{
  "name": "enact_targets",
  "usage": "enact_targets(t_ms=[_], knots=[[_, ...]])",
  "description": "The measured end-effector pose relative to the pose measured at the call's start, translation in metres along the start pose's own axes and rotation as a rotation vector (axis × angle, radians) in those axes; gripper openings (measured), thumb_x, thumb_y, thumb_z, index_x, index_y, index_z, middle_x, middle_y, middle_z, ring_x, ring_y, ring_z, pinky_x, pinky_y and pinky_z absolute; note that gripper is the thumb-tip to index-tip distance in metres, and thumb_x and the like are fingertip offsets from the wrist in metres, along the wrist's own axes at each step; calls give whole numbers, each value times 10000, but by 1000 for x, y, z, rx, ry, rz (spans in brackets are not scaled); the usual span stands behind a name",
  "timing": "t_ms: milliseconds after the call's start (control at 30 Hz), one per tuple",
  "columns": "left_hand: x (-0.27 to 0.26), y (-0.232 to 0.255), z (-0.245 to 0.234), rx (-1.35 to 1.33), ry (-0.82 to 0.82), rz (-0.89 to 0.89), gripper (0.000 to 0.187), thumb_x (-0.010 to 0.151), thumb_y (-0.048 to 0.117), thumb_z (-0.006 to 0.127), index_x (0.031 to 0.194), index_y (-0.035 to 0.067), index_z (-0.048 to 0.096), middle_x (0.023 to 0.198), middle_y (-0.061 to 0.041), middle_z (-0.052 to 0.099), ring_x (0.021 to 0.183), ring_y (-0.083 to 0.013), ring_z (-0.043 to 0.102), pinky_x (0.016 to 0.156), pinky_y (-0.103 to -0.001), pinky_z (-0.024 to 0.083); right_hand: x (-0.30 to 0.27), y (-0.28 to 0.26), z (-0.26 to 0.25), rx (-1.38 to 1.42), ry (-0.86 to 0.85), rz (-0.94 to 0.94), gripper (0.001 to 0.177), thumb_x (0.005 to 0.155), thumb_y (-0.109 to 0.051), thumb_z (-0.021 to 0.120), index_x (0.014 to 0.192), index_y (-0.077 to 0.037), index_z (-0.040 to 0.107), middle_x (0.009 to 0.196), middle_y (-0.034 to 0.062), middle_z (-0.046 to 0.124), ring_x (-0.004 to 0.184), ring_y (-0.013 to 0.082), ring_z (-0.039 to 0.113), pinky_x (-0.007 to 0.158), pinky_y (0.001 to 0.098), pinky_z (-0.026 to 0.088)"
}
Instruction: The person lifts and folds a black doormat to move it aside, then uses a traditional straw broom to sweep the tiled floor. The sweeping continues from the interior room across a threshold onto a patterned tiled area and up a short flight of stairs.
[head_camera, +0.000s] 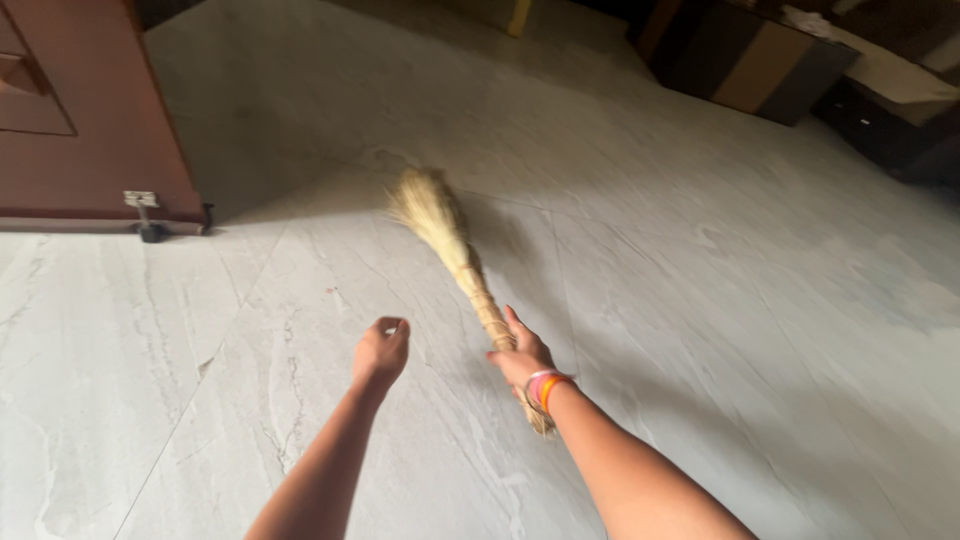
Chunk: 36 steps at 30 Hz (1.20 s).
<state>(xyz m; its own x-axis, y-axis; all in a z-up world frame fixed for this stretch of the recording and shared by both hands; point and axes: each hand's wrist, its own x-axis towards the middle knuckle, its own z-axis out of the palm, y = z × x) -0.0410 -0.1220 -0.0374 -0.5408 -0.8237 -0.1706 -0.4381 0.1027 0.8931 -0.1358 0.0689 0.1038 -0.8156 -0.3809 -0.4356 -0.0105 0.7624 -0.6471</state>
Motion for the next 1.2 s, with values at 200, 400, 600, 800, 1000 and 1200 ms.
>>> enact_targets(t_ms=[200, 400, 600, 800, 1000, 1200], knots=[[8, -20, -30, -42, -13, -125, 335, 928, 276, 578, 1192, 180, 760, 988, -101, 813, 966, -223, 751, 862, -356, 551, 85, 47, 8, 72, 166, 76, 881, 847, -162, 700, 1566, -481, 302, 863, -58, 645, 533, 164, 606, 453, 381, 558], [8, -7, -56, -171, -35, -237, 346, 943, 229, 549, 1219, 167, 748, 988, -85, 797, 832, -199, 707, 757, -339, 564, 149, 43, 17, 2, 152, 126, 907, 817, -26, 572, 1574, -463, 329, 954, 38, 720, 522, 215, 606, 445, 384, 528], [1, 4, -91, -202, -2, -353, 344, 984, 267, 531, 1262, 189, 717, 1036, -54, 781, 859, -177, 699, 715, -359, 551, 187, -24, 33, 7, -40, 11, 931, 796, 5, 589, 1580, -443, 361, 904, 88, 700, 497, 222, 537, 420, 388, 457], [-23, -21, -128, -152, -4, -381, 359, 973, 270, 535, 1276, 200, 715, 1061, -55, 784, 869, -175, 717, 725, -346, 568, 168, -78, 66, -281, -285, -206, 873, 860, -55, 548, 1586, -479, 313, 890, 64, 724, 497, 177, 534, 443, 362, 467], [-44, -42, -153, -91, 28, -444, 364, 967, 241, 523, 1271, 188, 717, 1062, -61, 789, 857, -177, 723, 705, -356, 560, 131, -118, 66, -547, -471, -345, 870, 879, -46, 483, 1590, -508, 284, 894, 20, 705, 500, 134, 484, 440, 334, 444], [-52, -43, -159, -36, -53, -413, 375, 959, 214, 521, 1274, 194, 723, 1037, -61, 786, 826, -169, 713, 668, -338, 557, 81, -116, 3, -559, -656, -209, 876, 895, -99, 627, 1587, -525, 300, 746, 13, 532, 496, 84, 379, 427, 275, 350]])
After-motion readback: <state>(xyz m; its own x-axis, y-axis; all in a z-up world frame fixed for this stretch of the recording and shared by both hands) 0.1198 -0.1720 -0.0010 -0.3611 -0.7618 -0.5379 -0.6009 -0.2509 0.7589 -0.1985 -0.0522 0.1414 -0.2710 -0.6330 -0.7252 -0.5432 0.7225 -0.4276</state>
